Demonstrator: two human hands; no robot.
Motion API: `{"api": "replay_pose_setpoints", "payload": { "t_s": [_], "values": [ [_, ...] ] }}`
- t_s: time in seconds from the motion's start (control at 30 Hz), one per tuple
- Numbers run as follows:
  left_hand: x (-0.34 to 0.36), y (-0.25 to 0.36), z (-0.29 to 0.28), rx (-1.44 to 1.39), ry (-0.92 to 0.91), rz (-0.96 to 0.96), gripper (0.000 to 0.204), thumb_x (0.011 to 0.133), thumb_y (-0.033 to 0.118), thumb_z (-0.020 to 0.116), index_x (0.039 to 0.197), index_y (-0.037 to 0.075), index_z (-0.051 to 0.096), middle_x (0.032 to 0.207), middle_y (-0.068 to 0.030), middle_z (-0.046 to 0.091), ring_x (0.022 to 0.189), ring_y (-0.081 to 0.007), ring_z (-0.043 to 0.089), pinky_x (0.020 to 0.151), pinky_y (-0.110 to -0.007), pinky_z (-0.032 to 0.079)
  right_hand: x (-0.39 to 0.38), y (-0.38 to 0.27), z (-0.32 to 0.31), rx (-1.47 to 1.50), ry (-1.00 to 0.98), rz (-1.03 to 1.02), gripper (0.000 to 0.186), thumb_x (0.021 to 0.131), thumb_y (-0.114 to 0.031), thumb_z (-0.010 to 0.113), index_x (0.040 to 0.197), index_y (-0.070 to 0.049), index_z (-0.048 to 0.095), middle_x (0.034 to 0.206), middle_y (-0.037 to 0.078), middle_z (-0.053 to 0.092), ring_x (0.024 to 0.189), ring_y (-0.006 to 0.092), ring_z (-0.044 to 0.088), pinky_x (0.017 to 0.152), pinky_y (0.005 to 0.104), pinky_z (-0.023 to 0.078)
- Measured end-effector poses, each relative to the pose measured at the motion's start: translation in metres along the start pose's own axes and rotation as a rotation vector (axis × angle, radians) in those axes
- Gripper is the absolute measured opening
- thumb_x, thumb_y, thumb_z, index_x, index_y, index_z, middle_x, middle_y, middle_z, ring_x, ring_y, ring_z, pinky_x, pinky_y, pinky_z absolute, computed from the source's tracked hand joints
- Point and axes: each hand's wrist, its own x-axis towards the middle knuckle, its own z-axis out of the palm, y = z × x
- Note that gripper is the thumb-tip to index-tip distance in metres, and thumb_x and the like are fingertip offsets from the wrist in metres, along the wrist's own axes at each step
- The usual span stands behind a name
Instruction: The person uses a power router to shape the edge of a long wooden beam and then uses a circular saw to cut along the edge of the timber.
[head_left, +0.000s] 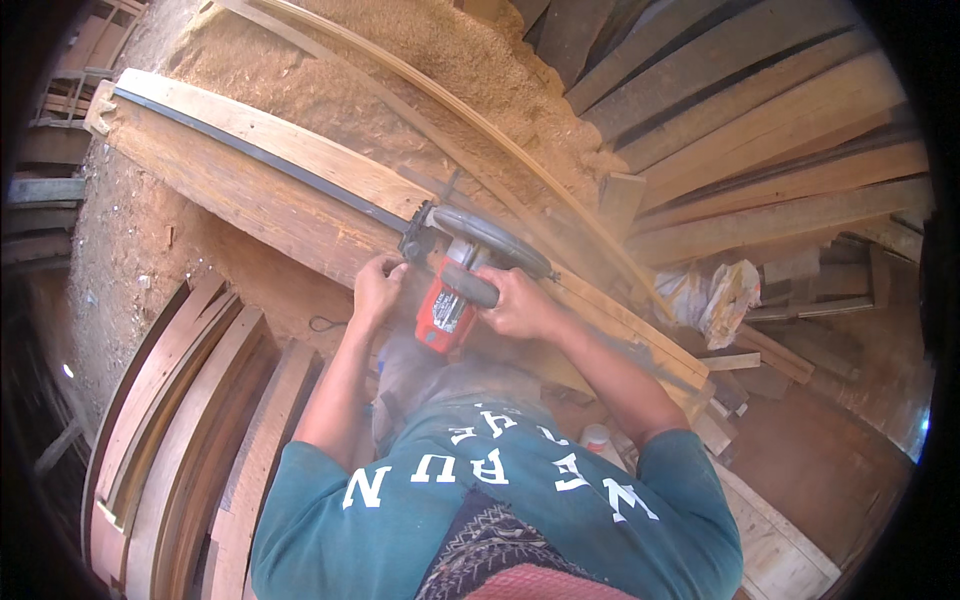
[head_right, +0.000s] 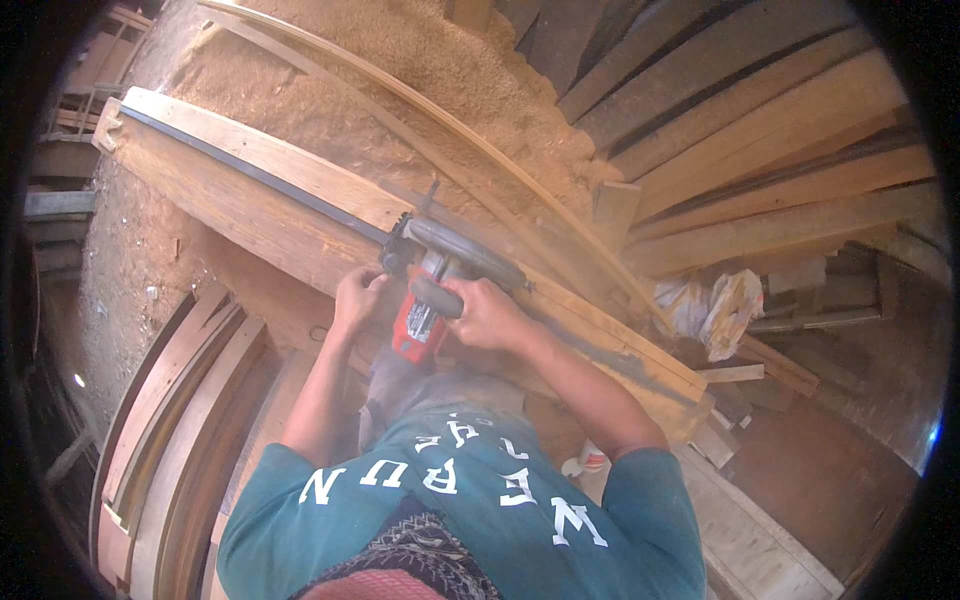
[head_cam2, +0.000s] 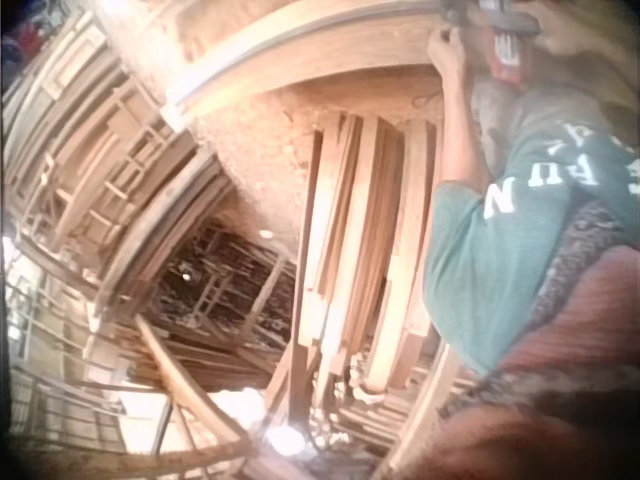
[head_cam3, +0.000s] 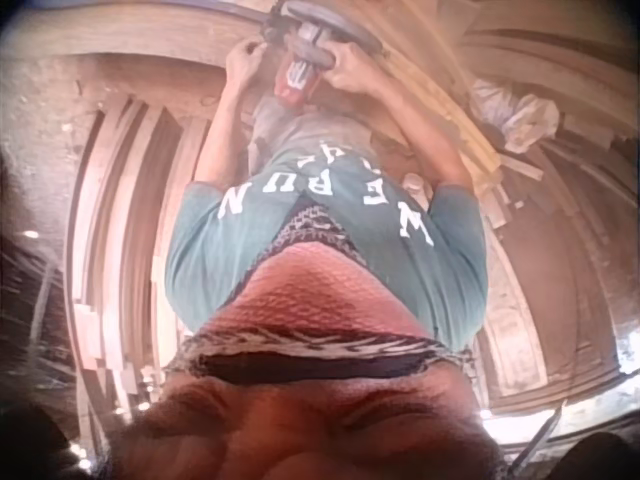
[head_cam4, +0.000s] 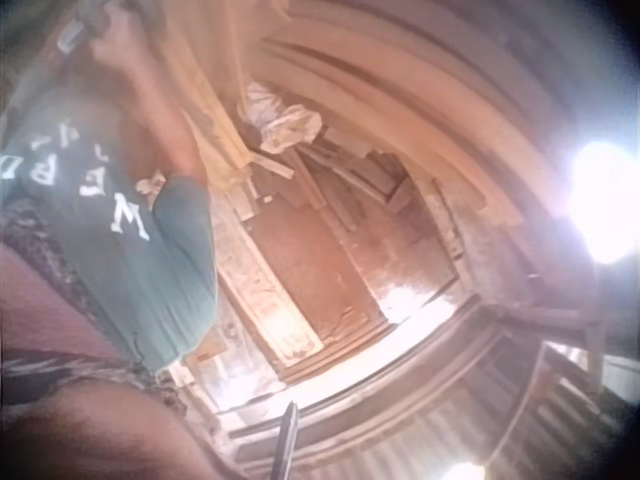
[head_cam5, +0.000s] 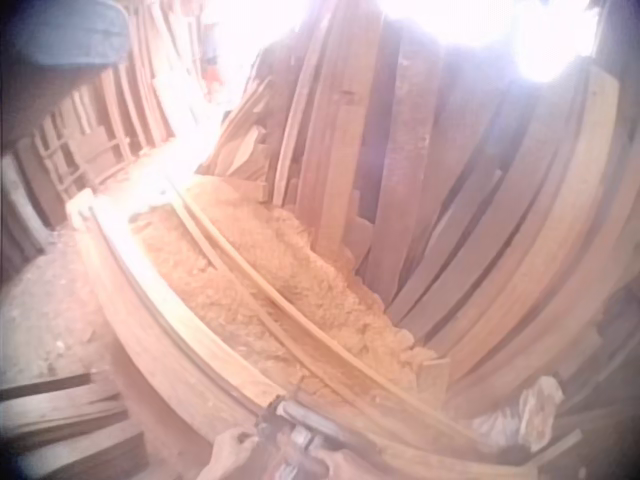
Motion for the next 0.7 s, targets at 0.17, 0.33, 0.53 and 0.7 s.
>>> {"api": "replay_pose_setpoints", "payload": {
  "t_s": [0.17,0.33,0.53,0.7],
  "values": [
    [0.02,-0.016,-0.015,0.057,-0.045,-0.044,0.031,0.096,0.025,0.072,0.114,0.0,0.077,0.109,-0.0239,0.078,0.106,-0.0347,0.076,0.091,-0.043,0.056,0.022,-0.011,0.007,0.006,-0.006,0.035,0.04,0.088,-0.01,0.071,0.127,-0.002,0.068,0.104,0.025,0.075,0.096,0.037,0.073,0.086,0.043,0.055],
    [0.039,-0.032,-0.029,0.079,0.003,-0.037,0.03,0.096,0.025,0.071,0.111,0.0,0.078,0.105,-0.0238,0.078,0.103,-0.036,0.076,0.091,-0.044,0.055,0.045,-0.022,0.015,-0.011,0.0,0.041,0.032,0.089,-0.009,0.07,0.119,-0.001,0.069,0.102,0.023,0.075,0.095,0.0359,0.073,0.085,0.0429,0.055],
    [0.06,-0.035,-0.061,0.049,-0.011,-0.066,0.027,0.096,0.025,0.072,0.109,0.002,0.078,0.104,-0.0223,0.078,0.101,-0.0352,0.075,0.091,-0.044,0.054,0.08,-0.041,0.027,-0.012,0.018,0.026,0.029,0.089,-0.01,0.071,0.116,-0.001,0.069,0.101,0.022,0.074,0.095,0.0345,0.072,0.085,0.043,0.055],
    [0.083,-0.046,-0.088,0.074,0.025,-0.071,0.03,0.095,0.028,0.072,0.111,0.003,0.078,0.107,-0.0222,0.078,0.105,-0.0355,0.075,0.092,-0.044,0.054,0.111,-0.06,0.038,0.011,0.052,0.004,0.03,0.088,-0.009,0.072,0.117,0.0,0.069,0.1,0.023,0.074,0.093,0.0342,0.072,0.084,0.0427,0.055]
  ]
}}
